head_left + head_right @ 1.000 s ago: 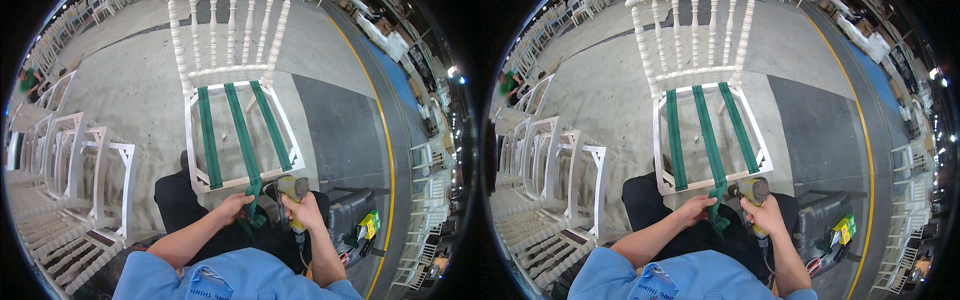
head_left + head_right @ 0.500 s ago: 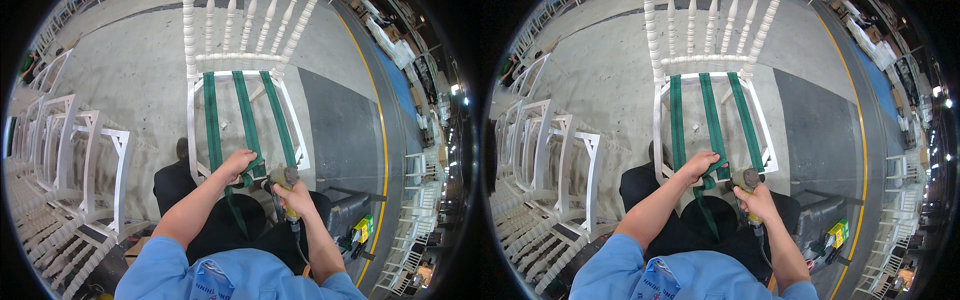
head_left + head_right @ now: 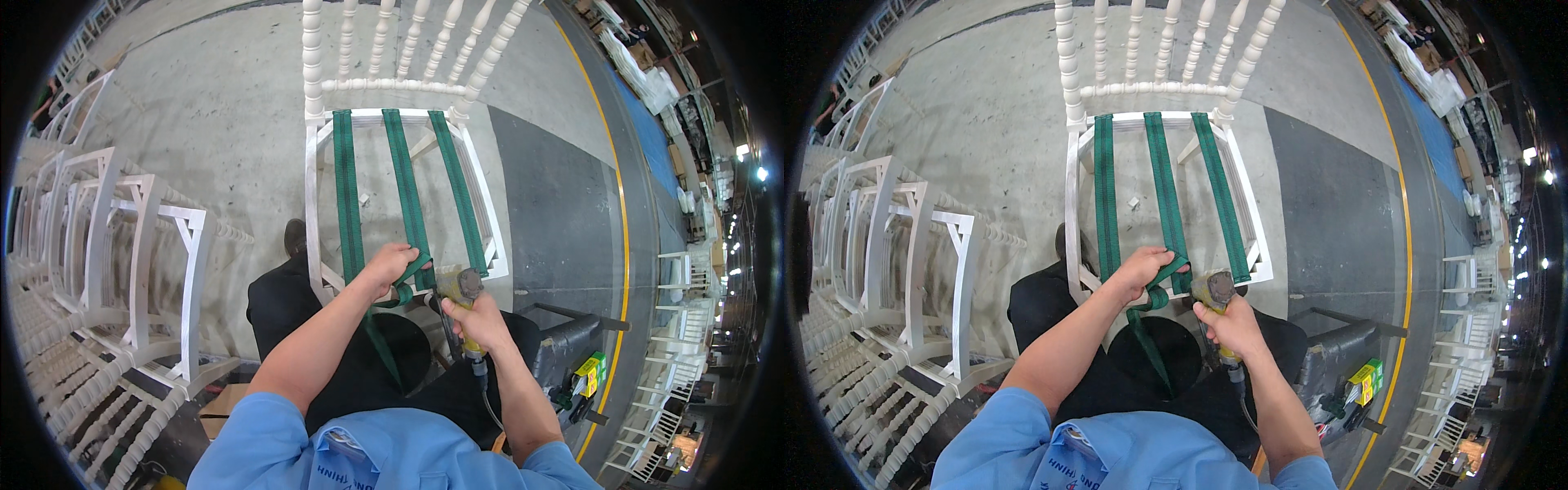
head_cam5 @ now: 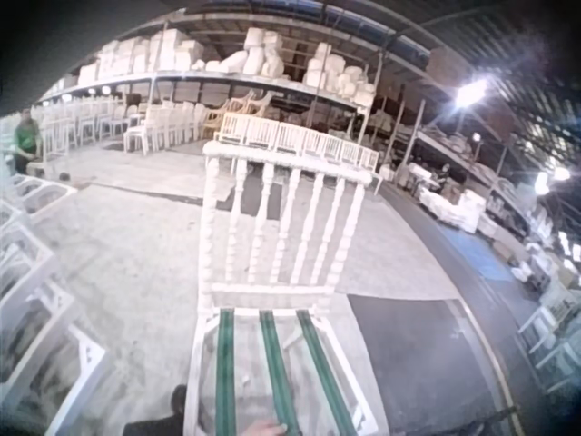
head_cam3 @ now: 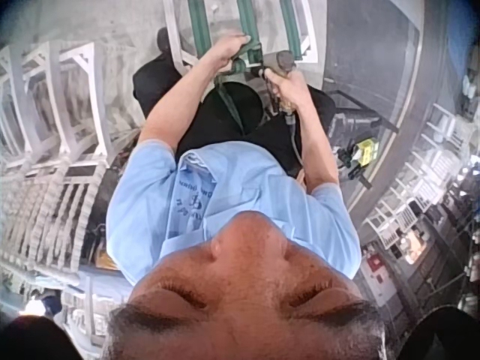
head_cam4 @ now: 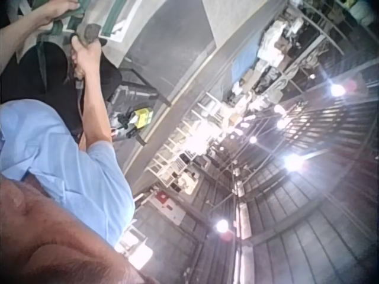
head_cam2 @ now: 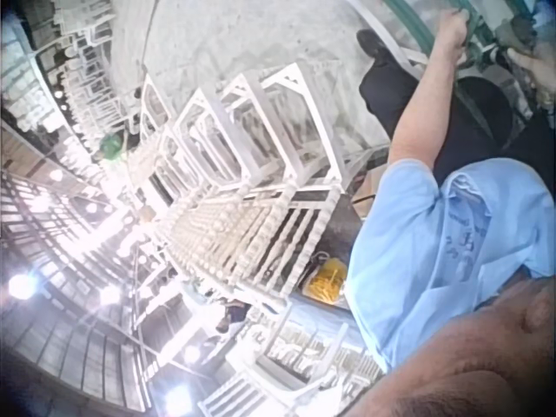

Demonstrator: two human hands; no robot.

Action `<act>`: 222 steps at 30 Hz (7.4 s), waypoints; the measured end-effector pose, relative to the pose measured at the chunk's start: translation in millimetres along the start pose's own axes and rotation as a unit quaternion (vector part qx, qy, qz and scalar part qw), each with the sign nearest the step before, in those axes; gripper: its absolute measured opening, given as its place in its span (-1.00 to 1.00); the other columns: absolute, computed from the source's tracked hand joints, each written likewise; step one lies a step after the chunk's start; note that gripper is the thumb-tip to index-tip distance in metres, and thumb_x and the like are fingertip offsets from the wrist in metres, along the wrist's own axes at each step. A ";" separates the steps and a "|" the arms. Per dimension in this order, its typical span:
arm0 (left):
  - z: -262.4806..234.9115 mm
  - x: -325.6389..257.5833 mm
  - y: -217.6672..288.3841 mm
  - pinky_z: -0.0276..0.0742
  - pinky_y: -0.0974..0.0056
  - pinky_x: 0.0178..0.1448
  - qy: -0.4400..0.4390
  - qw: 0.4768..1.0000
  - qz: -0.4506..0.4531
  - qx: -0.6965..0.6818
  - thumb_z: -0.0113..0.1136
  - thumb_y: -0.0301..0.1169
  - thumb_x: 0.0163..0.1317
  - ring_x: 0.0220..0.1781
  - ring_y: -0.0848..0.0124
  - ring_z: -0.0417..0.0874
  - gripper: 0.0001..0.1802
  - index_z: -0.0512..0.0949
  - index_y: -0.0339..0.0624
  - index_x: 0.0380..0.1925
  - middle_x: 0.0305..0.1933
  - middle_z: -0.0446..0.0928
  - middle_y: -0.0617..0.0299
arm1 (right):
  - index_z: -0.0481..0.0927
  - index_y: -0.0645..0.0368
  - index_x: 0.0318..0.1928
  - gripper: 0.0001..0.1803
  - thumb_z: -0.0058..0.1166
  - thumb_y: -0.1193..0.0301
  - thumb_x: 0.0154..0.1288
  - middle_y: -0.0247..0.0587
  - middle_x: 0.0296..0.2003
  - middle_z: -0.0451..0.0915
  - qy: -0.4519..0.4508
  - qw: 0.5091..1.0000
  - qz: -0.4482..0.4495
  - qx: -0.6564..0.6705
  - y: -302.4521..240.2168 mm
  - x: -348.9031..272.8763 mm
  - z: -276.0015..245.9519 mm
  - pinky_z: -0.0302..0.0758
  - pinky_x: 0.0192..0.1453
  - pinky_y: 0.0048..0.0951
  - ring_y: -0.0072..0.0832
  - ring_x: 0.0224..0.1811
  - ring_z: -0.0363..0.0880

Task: The person attaches green webbing strips to a white wooden chair frame. They position each strip across the seat frame, secure it with a staple gun, and trim excess material with scissors. The process is repeated for multiple parallel strips.

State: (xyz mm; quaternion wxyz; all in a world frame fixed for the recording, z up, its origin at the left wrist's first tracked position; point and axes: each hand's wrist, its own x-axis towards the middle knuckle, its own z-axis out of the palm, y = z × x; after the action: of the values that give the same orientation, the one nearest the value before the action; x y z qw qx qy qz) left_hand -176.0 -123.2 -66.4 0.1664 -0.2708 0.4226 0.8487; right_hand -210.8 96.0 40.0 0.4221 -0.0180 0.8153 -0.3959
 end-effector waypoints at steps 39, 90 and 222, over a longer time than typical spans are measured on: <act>24.8 -50.7 -42.5 0.61 0.03 0.08 -0.005 0.837 0.208 0.506 0.32 -0.25 0.41 -0.07 0.01 0.77 -0.56 0.63 -0.26 0.18 -0.15 0.72 -0.12 | 0.70 0.22 0.04 -0.62 0.39 0.17 0.47 -0.37 -0.28 0.68 0.354 0.904 -0.022 0.239 94.3 -182.2 -188.5 0.56 -0.36 -0.42 -0.56 -0.44 0.59; 73.8 -86.0 19.5 0.63 0.33 -0.41 0.093 0.987 0.087 0.103 0.17 -0.25 0.61 -0.40 0.43 0.70 -0.71 0.66 -0.29 -0.10 -0.40 0.64 0.24 | 0.64 0.02 0.09 -0.41 0.54 0.04 0.13 -0.07 -0.15 0.68 0.214 0.850 -0.377 -0.299 102.8 -109.0 -160.1 0.58 0.08 -0.04 0.02 -0.03 0.68; 71.8 -139.4 5.2 0.64 0.21 -0.05 0.306 0.838 0.343 0.294 0.40 -0.40 0.39 -0.18 0.32 0.74 -0.85 0.74 -0.26 -0.17 -0.23 0.71 0.17 | 0.64 0.21 0.29 -0.50 0.41 0.44 0.38 -0.09 0.03 0.78 -0.027 0.972 -0.233 -0.018 56.7 -27.2 -22.9 0.66 0.15 -0.37 -0.41 -0.02 0.77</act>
State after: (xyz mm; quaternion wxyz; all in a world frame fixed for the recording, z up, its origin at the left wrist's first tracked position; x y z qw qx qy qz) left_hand -90.3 -75.7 56.2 -0.2018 -0.2932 0.7472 0.5613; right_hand -192.2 159.2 28.5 0.3399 -0.2257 0.7839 -0.4680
